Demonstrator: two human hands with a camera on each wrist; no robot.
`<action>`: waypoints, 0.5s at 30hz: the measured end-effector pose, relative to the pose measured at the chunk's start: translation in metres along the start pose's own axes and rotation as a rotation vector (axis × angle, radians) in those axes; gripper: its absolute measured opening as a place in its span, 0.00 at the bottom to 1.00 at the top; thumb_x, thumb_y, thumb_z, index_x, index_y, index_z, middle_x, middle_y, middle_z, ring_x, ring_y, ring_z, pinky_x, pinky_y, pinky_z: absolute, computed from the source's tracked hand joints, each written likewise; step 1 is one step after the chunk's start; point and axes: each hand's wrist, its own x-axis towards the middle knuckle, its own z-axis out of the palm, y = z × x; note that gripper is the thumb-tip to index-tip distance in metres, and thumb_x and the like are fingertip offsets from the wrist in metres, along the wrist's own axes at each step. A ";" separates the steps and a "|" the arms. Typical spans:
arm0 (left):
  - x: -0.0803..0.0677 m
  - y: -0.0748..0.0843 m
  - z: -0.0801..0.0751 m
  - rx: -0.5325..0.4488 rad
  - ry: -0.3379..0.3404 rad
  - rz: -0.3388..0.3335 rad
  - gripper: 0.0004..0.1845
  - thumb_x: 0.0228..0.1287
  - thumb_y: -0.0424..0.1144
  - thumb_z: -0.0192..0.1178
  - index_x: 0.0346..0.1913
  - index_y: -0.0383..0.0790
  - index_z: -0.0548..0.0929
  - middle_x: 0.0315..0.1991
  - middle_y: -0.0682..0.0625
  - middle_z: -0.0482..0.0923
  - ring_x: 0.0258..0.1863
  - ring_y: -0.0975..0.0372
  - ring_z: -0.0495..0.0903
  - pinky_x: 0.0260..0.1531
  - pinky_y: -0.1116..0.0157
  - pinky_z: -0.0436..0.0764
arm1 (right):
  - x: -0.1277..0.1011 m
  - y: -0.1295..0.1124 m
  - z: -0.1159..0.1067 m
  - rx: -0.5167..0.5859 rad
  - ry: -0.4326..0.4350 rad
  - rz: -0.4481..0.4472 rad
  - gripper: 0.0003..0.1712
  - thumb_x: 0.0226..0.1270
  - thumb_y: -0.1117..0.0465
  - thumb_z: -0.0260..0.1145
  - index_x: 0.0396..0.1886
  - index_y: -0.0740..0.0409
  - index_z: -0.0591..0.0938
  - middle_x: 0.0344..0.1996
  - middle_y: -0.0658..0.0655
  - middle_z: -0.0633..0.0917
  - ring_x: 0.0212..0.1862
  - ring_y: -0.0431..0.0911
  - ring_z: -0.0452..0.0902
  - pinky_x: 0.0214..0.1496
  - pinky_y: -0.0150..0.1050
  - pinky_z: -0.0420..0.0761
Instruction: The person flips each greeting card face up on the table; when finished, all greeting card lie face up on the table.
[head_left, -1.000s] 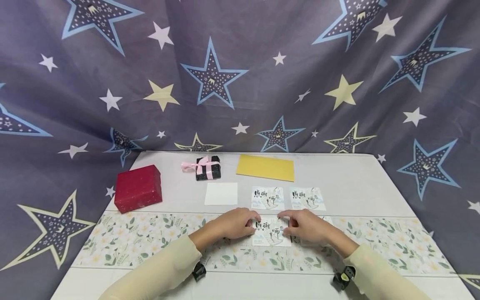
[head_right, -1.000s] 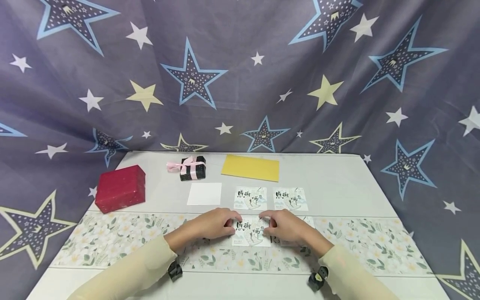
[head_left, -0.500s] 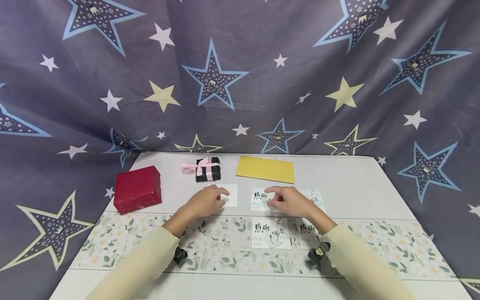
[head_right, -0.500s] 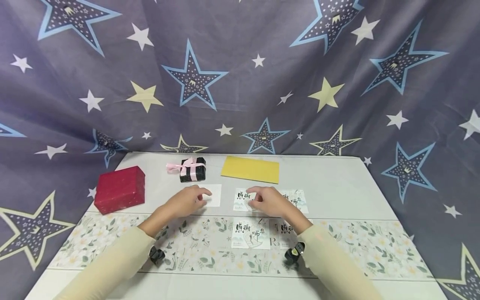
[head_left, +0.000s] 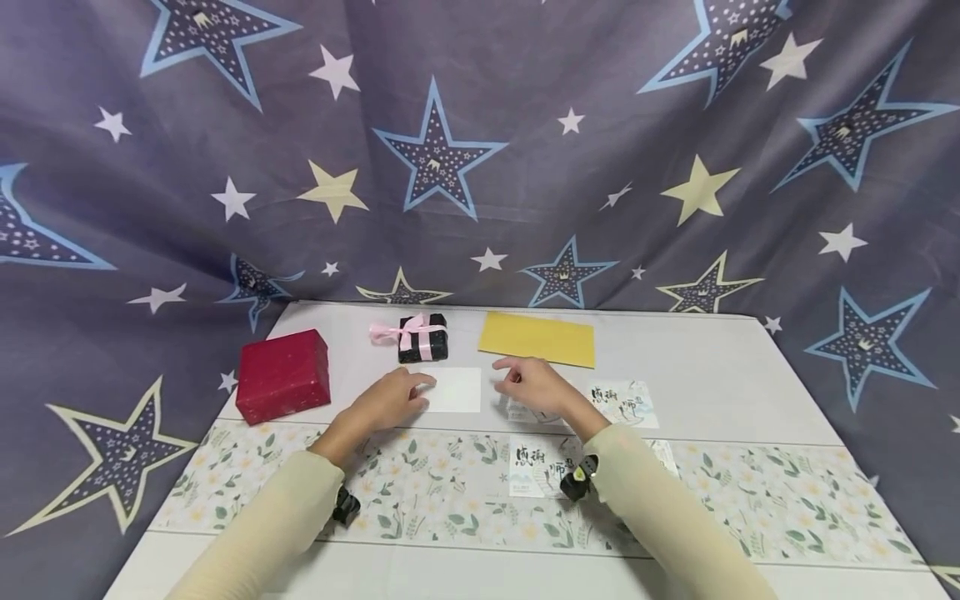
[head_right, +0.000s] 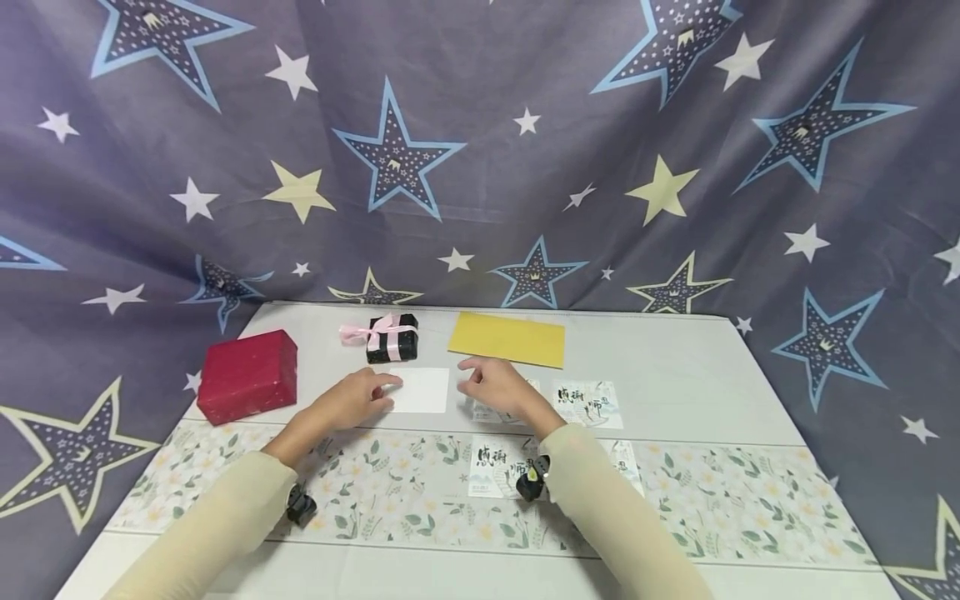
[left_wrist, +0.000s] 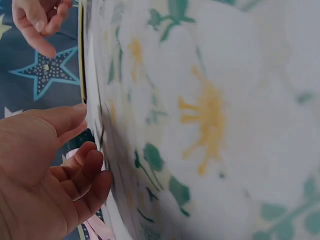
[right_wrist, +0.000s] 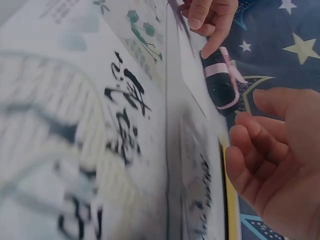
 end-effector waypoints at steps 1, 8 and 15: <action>0.000 -0.001 0.001 -0.003 -0.006 0.001 0.25 0.70 0.40 0.64 0.69 0.45 0.78 0.34 0.51 0.75 0.32 0.62 0.70 0.38 0.62 0.74 | 0.004 0.000 0.003 0.004 0.000 0.011 0.27 0.73 0.55 0.64 0.68 0.58 0.78 0.34 0.49 0.86 0.30 0.40 0.76 0.38 0.36 0.77; -0.001 -0.006 0.007 -0.020 -0.018 -0.010 0.28 0.68 0.39 0.66 0.70 0.45 0.77 0.32 0.50 0.74 0.31 0.61 0.68 0.36 0.63 0.72 | 0.025 -0.001 0.021 0.036 0.004 0.100 0.30 0.72 0.56 0.65 0.71 0.59 0.75 0.32 0.54 0.87 0.26 0.41 0.74 0.34 0.34 0.77; 0.003 -0.008 0.007 -0.034 -0.013 -0.032 0.27 0.67 0.40 0.67 0.69 0.45 0.78 0.34 0.51 0.74 0.33 0.61 0.68 0.38 0.62 0.73 | 0.034 -0.005 0.028 -0.046 -0.019 0.117 0.18 0.72 0.56 0.65 0.56 0.60 0.81 0.24 0.50 0.78 0.28 0.42 0.70 0.39 0.37 0.73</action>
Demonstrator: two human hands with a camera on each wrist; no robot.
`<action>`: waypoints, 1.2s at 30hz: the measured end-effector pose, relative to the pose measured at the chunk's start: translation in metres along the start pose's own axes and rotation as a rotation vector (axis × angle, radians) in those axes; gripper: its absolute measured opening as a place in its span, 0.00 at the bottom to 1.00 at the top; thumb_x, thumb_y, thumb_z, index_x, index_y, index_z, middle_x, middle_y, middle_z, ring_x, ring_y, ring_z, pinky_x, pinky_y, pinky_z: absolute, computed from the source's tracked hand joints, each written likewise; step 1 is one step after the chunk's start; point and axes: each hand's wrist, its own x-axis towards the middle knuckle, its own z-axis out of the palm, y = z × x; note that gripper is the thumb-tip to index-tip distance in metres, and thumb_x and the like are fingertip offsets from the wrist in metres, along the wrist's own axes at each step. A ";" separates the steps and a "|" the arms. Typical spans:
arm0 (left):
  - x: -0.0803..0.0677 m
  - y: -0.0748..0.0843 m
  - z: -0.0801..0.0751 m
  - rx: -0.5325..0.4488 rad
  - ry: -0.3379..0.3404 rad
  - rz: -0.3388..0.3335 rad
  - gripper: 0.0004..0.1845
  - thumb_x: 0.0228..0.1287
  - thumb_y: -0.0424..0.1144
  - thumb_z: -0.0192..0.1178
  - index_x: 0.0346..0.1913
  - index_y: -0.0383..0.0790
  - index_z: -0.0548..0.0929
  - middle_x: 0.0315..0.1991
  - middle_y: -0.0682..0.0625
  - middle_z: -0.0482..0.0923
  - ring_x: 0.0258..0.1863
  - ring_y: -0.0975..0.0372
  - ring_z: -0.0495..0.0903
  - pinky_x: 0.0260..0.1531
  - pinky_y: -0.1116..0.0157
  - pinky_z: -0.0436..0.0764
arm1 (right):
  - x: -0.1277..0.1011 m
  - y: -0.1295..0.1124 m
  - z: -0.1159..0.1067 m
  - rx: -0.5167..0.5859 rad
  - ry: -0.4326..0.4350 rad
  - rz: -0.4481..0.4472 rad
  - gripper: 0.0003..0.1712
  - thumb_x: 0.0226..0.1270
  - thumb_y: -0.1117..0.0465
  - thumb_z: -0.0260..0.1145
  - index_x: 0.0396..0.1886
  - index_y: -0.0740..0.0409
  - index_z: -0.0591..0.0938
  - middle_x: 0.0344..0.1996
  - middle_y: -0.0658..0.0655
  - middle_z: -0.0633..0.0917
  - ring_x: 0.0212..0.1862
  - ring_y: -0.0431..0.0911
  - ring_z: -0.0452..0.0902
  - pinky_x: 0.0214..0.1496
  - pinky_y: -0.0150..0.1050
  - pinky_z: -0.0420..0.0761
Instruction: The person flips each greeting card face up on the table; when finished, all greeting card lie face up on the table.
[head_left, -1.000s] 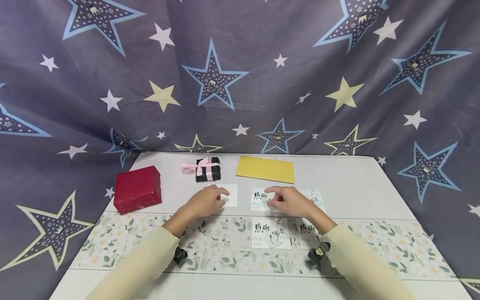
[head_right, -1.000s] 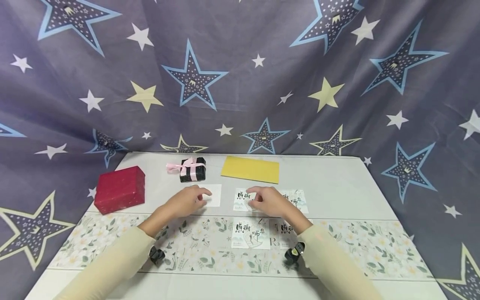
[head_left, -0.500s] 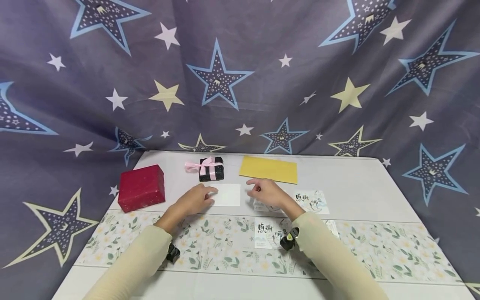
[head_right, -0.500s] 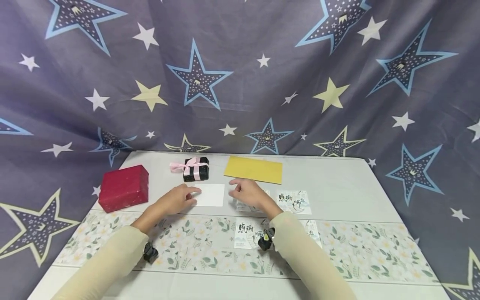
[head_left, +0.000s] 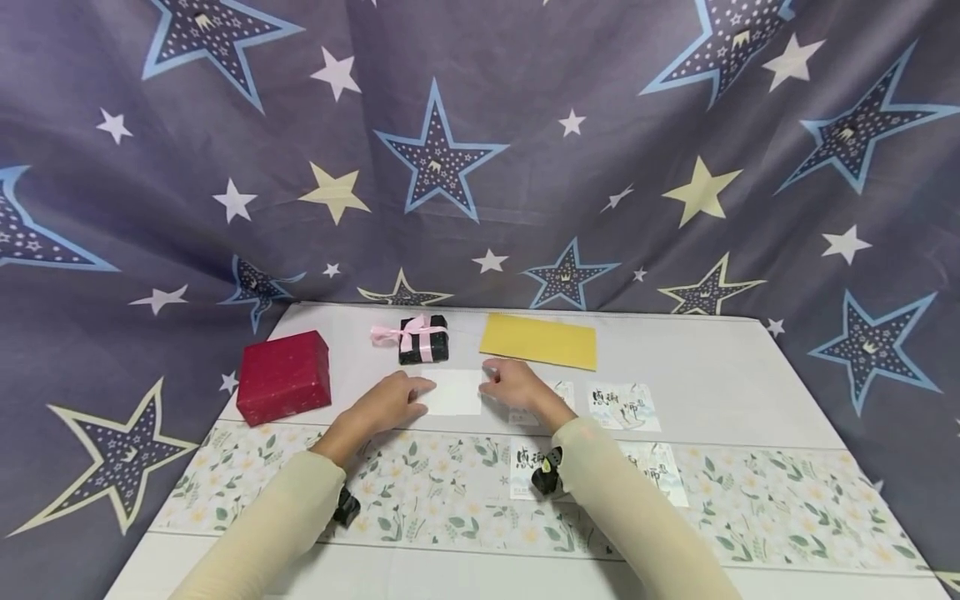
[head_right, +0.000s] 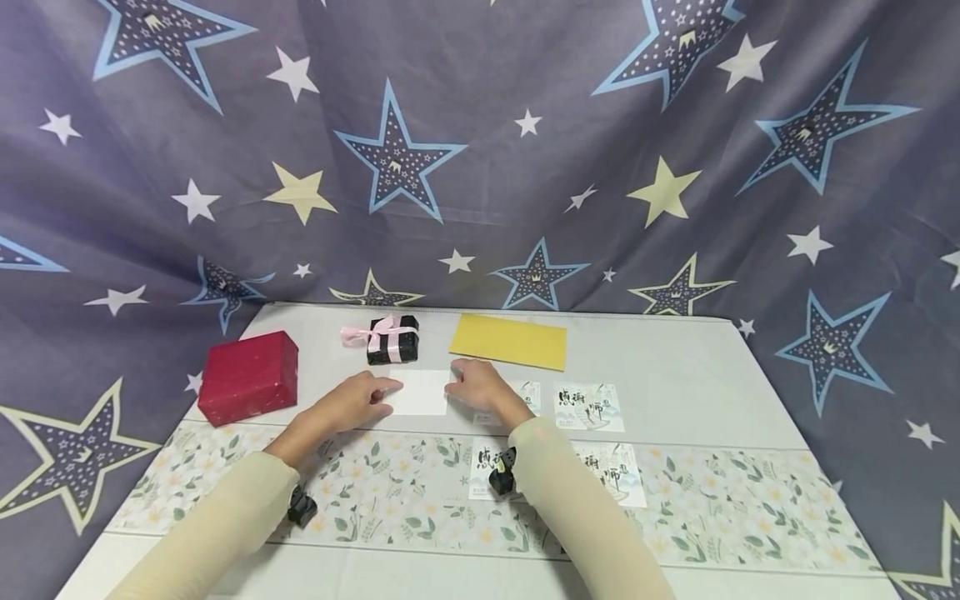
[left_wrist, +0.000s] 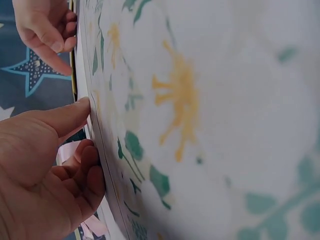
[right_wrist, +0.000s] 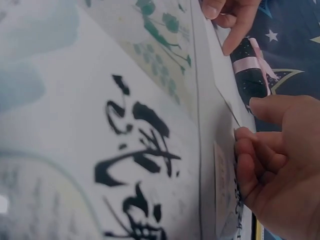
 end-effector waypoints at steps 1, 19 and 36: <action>0.000 0.000 0.000 -0.004 0.002 -0.001 0.27 0.67 0.40 0.67 0.69 0.45 0.78 0.34 0.51 0.74 0.33 0.61 0.68 0.38 0.62 0.73 | 0.000 -0.001 0.000 -0.021 -0.003 -0.014 0.13 0.72 0.56 0.65 0.49 0.60 0.82 0.21 0.50 0.75 0.27 0.42 0.68 0.39 0.37 0.72; 0.001 0.001 -0.001 -0.006 0.003 0.026 0.27 0.66 0.39 0.67 0.68 0.43 0.79 0.32 0.50 0.74 0.31 0.61 0.68 0.36 0.63 0.72 | -0.001 -0.003 0.011 0.066 0.087 0.040 0.34 0.68 0.55 0.69 0.72 0.56 0.74 0.35 0.51 0.84 0.32 0.42 0.75 0.36 0.35 0.77; 0.000 0.009 -0.010 -0.028 0.109 -0.065 0.38 0.70 0.41 0.62 0.76 0.29 0.61 0.26 0.54 0.81 0.22 0.64 0.74 0.31 0.64 0.74 | -0.006 -0.009 0.007 0.197 0.179 -0.101 0.13 0.67 0.59 0.70 0.50 0.56 0.87 0.29 0.48 0.84 0.32 0.40 0.74 0.39 0.32 0.76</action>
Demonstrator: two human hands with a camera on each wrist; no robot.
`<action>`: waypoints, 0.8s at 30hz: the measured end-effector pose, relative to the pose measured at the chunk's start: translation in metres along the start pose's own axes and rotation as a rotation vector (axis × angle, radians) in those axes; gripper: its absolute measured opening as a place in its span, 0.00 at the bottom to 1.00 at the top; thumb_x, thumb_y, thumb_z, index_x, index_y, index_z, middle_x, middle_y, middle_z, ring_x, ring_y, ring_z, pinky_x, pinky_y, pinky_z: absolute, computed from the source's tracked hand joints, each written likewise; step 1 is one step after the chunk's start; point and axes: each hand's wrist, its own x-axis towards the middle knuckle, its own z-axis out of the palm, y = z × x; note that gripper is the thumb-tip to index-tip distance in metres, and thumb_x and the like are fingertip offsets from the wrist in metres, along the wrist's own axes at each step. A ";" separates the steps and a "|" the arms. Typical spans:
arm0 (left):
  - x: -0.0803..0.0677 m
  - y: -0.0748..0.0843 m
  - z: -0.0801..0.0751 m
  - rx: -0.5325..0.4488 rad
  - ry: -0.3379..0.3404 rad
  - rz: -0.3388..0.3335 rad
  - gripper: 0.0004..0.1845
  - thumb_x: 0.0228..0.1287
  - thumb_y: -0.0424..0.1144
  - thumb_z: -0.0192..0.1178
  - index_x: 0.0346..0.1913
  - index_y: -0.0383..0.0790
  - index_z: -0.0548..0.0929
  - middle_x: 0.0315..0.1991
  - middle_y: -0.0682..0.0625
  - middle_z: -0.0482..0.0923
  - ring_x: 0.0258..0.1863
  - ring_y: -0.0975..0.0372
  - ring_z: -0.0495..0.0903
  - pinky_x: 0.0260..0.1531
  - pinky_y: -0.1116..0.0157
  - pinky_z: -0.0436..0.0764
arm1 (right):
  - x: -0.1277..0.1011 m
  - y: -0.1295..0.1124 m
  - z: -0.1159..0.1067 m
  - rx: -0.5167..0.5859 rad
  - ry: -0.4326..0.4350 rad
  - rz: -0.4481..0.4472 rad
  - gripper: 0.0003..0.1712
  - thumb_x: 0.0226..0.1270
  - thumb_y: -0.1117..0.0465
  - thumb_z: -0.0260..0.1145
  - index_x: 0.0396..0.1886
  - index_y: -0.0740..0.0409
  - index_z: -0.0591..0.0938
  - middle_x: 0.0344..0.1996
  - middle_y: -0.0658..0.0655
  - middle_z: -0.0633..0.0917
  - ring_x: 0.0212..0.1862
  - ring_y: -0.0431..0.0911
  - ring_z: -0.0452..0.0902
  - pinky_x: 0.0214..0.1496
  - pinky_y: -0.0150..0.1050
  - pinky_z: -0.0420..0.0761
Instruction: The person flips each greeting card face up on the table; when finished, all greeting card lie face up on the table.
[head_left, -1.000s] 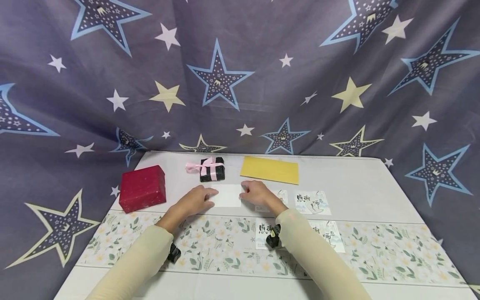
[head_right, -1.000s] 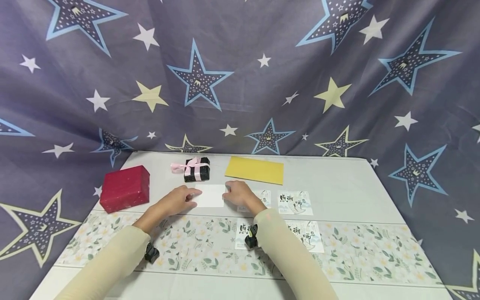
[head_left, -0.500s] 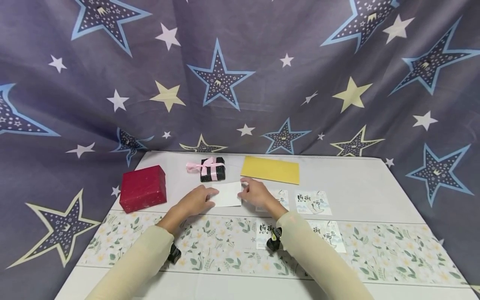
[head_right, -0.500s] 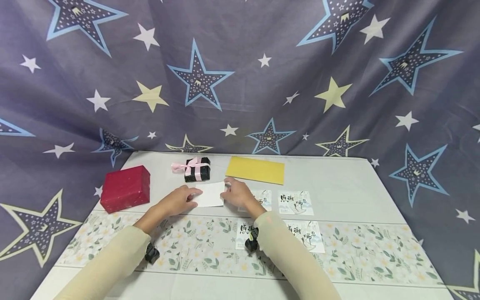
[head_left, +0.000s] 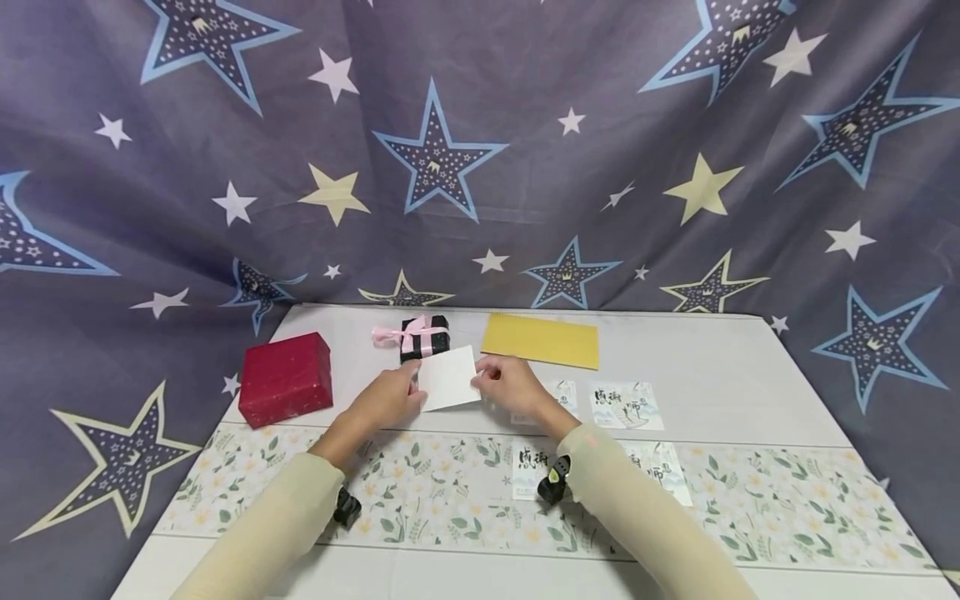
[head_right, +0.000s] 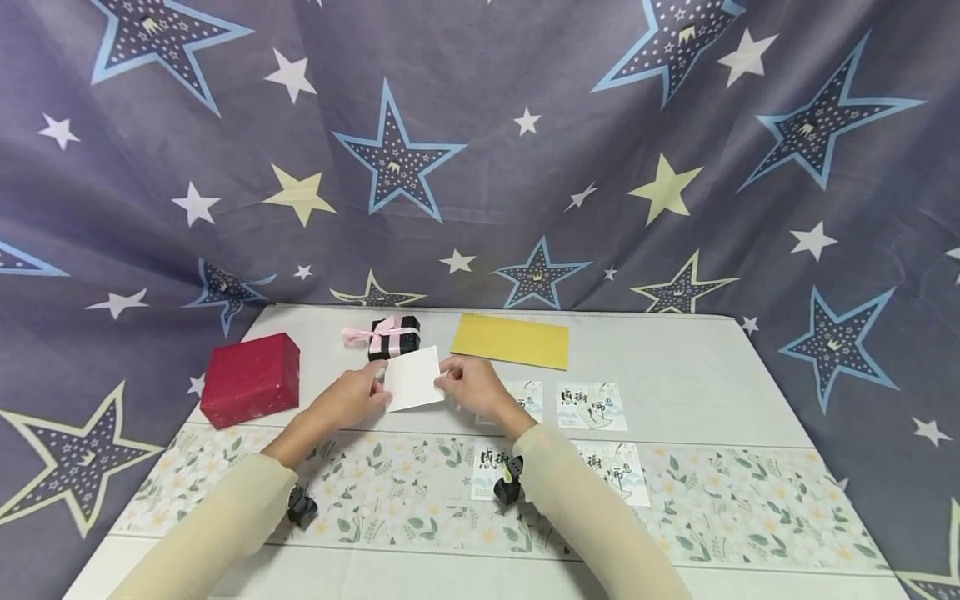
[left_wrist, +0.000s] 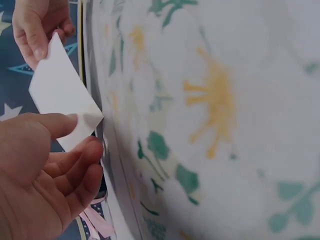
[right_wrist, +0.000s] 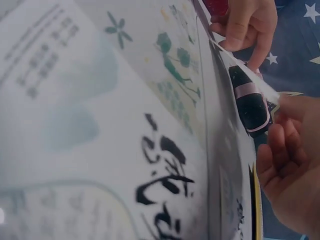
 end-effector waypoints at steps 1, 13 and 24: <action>0.000 0.000 -0.001 -0.026 0.008 -0.004 0.37 0.71 0.41 0.61 0.76 0.29 0.61 0.28 0.53 0.82 0.22 0.64 0.75 0.32 0.64 0.75 | 0.000 0.000 -0.001 0.006 0.011 -0.009 0.12 0.68 0.58 0.69 0.48 0.55 0.88 0.29 0.49 0.84 0.31 0.40 0.74 0.37 0.33 0.75; 0.004 0.003 -0.007 -0.493 0.011 -0.097 0.27 0.80 0.50 0.49 0.71 0.38 0.68 0.53 0.41 0.86 0.42 0.58 0.88 0.41 0.61 0.85 | 0.000 0.004 -0.021 0.252 0.050 0.013 0.13 0.73 0.59 0.66 0.52 0.57 0.88 0.28 0.56 0.90 0.27 0.38 0.82 0.33 0.32 0.83; 0.008 0.006 -0.012 -0.732 -0.038 -0.082 0.25 0.83 0.45 0.45 0.68 0.28 0.73 0.62 0.32 0.79 0.44 0.57 0.88 0.46 0.60 0.87 | -0.002 0.014 -0.029 0.411 -0.005 0.051 0.19 0.79 0.57 0.59 0.53 0.68 0.84 0.35 0.57 0.89 0.35 0.41 0.84 0.44 0.40 0.87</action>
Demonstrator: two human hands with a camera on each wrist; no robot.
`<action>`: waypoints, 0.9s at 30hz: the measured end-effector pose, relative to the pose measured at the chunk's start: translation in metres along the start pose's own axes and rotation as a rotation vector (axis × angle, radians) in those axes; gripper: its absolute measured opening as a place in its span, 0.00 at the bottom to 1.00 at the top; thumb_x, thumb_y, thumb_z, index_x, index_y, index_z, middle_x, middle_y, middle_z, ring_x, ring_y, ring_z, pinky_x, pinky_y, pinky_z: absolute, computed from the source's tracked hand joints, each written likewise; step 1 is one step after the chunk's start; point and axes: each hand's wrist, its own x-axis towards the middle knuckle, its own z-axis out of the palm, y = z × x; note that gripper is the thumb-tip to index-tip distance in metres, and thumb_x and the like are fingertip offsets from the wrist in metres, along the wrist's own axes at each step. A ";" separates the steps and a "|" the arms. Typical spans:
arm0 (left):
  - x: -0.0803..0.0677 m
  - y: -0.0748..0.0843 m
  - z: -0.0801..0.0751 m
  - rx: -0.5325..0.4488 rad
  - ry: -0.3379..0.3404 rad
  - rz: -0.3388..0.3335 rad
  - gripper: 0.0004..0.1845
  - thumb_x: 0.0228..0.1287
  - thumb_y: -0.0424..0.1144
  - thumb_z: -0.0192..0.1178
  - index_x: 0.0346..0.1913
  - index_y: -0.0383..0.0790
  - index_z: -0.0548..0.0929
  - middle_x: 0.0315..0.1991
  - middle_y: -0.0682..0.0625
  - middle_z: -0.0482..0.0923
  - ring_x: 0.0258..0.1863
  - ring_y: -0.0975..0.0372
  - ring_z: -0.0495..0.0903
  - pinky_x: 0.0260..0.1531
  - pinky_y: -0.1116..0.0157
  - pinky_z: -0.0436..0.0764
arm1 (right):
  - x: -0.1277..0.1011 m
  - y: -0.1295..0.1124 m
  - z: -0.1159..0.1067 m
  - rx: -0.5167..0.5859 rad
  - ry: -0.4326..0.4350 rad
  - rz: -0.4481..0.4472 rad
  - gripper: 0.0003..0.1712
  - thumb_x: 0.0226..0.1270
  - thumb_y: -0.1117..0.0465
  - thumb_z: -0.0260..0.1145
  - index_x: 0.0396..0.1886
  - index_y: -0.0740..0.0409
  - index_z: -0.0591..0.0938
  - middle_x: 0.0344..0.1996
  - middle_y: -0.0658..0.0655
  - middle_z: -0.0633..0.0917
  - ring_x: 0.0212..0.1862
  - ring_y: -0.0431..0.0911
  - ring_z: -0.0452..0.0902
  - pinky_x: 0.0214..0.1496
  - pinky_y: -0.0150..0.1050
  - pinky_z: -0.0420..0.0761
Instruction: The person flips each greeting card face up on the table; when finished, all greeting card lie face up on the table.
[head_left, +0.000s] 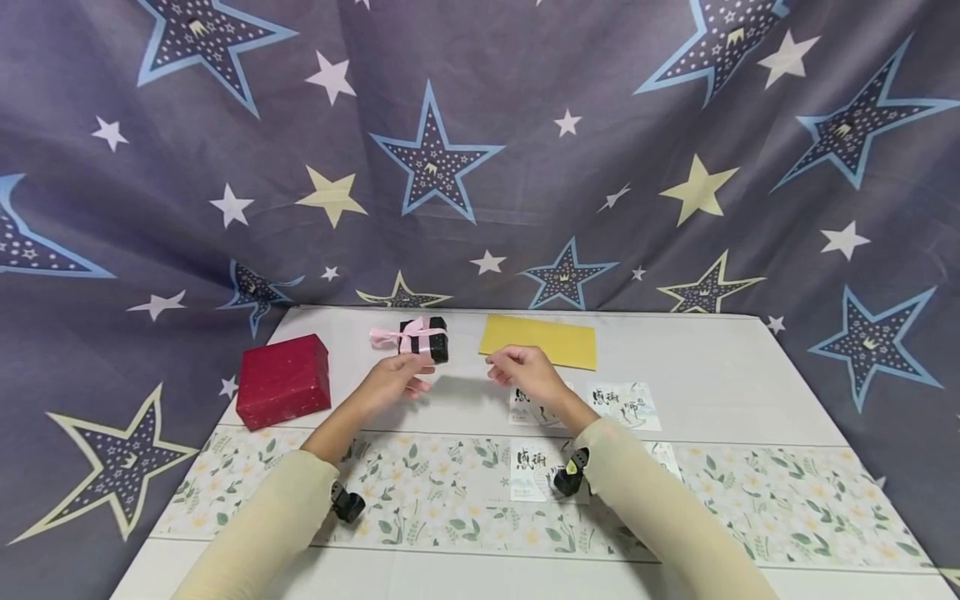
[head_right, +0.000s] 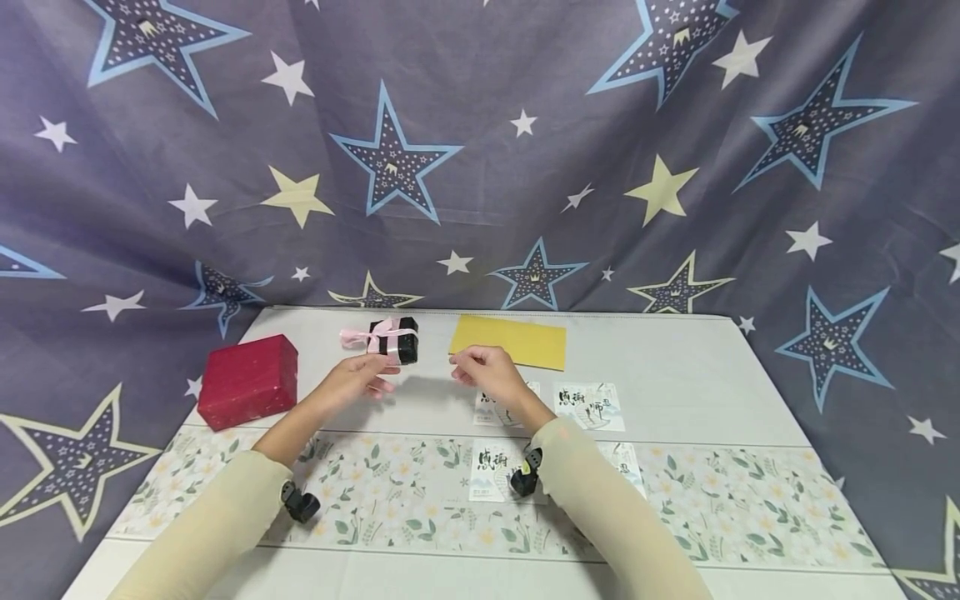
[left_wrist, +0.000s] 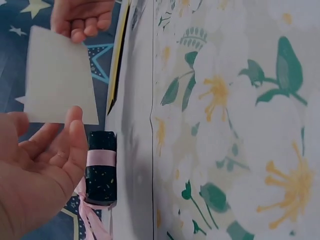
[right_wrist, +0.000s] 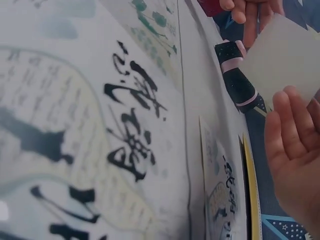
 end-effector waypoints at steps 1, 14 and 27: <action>0.000 0.000 0.000 0.015 -0.003 0.004 0.24 0.82 0.43 0.47 0.67 0.28 0.75 0.60 0.32 0.80 0.43 0.57 0.87 0.46 0.59 0.86 | 0.000 0.001 0.000 -0.029 0.006 0.001 0.18 0.78 0.56 0.61 0.51 0.66 0.86 0.34 0.55 0.89 0.34 0.41 0.84 0.42 0.38 0.86; 0.003 -0.011 0.010 0.364 -0.017 0.158 0.17 0.68 0.38 0.65 0.58 0.41 0.84 0.41 0.46 0.83 0.39 0.60 0.83 0.37 0.66 0.80 | 0.001 0.006 0.002 -0.343 -0.075 -0.086 0.21 0.68 0.59 0.70 0.59 0.57 0.82 0.28 0.50 0.82 0.26 0.39 0.70 0.30 0.30 0.72; 0.007 -0.010 0.022 0.579 -0.073 0.131 0.21 0.63 0.35 0.69 0.60 0.41 0.82 0.30 0.52 0.77 0.26 0.65 0.71 0.29 0.68 0.71 | 0.001 0.012 0.004 -0.677 -0.233 -0.109 0.29 0.67 0.53 0.72 0.66 0.53 0.79 0.22 0.46 0.79 0.21 0.36 0.68 0.28 0.30 0.71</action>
